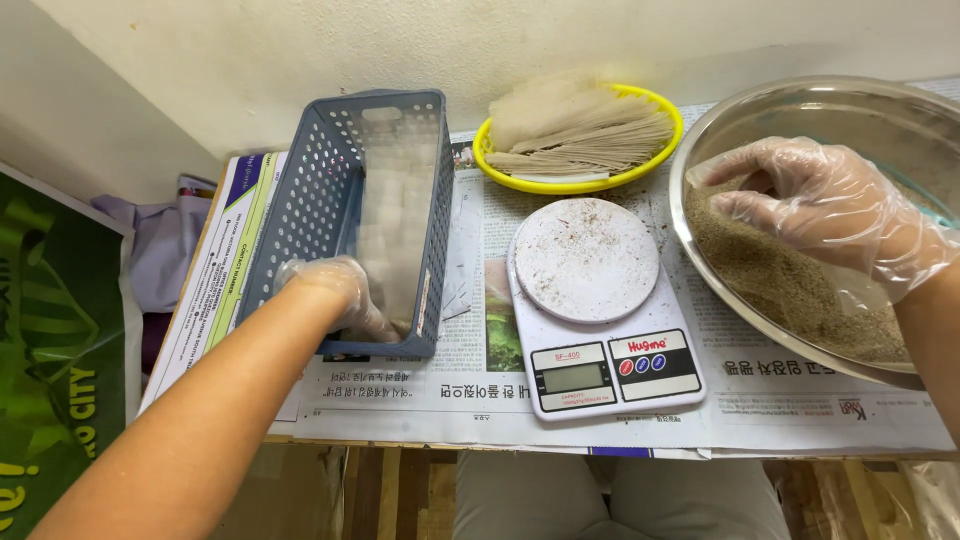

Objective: Packaging powder into small plastic bags using a scoop and a digital scale

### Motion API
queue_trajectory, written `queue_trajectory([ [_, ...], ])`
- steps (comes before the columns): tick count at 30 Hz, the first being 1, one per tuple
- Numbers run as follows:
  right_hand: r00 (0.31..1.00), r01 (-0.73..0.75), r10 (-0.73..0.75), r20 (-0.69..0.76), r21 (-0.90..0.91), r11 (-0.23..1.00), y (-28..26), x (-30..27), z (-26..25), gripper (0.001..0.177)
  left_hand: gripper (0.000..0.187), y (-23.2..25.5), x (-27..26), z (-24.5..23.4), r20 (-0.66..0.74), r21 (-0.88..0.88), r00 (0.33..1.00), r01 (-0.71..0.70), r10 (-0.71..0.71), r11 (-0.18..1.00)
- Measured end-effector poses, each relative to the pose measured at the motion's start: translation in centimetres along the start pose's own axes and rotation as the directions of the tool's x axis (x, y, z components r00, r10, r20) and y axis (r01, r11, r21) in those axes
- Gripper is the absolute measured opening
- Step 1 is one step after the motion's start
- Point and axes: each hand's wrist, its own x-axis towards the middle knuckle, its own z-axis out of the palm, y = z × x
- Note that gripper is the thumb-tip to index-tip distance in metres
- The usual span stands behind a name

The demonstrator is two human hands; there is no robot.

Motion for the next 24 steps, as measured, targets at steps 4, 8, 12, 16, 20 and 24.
queue_trajectory([
  [4,1.0,-0.026,0.023,0.022,0.171,0.985,-1.4,-0.6,0.1,0.026,0.078,0.4,1.0,-0.1,-0.094,-0.157,0.992,0.066,-0.082,0.985],
  [8,0.999,0.0,-0.002,0.055,0.035,0.999,-0.7,0.0,0.0,0.028,0.085,-0.3,1.9,-0.6,-0.113,-0.085,0.989,0.083,-0.092,0.993],
  [12,0.998,-0.049,0.05,0.046,-0.01,0.999,-0.6,0.2,0.0,0.026,0.088,-1.7,2.6,-1.2,-0.12,0.007,0.987,0.106,-0.104,0.994],
  [16,0.993,-0.107,0.11,0.03,-0.093,0.99,-1.0,0.2,0.0,0.027,0.063,-2.5,-0.4,-4.1,-0.22,0.025,0.966,0.145,-0.136,0.989],
  [20,0.999,0.048,-0.049,-0.001,-0.156,0.987,-0.2,0.6,0.2,0.029,0.024,0.7,-4.1,-8.4,-0.519,-0.146,0.854,-0.037,-0.044,0.989],
  [24,0.959,0.245,-0.275,-0.064,-0.301,0.922,3.0,1.5,0.6,0.026,0.034,8.2,-2.5,-13.8,-0.789,-0.191,0.612,-0.336,0.059,0.922],
])
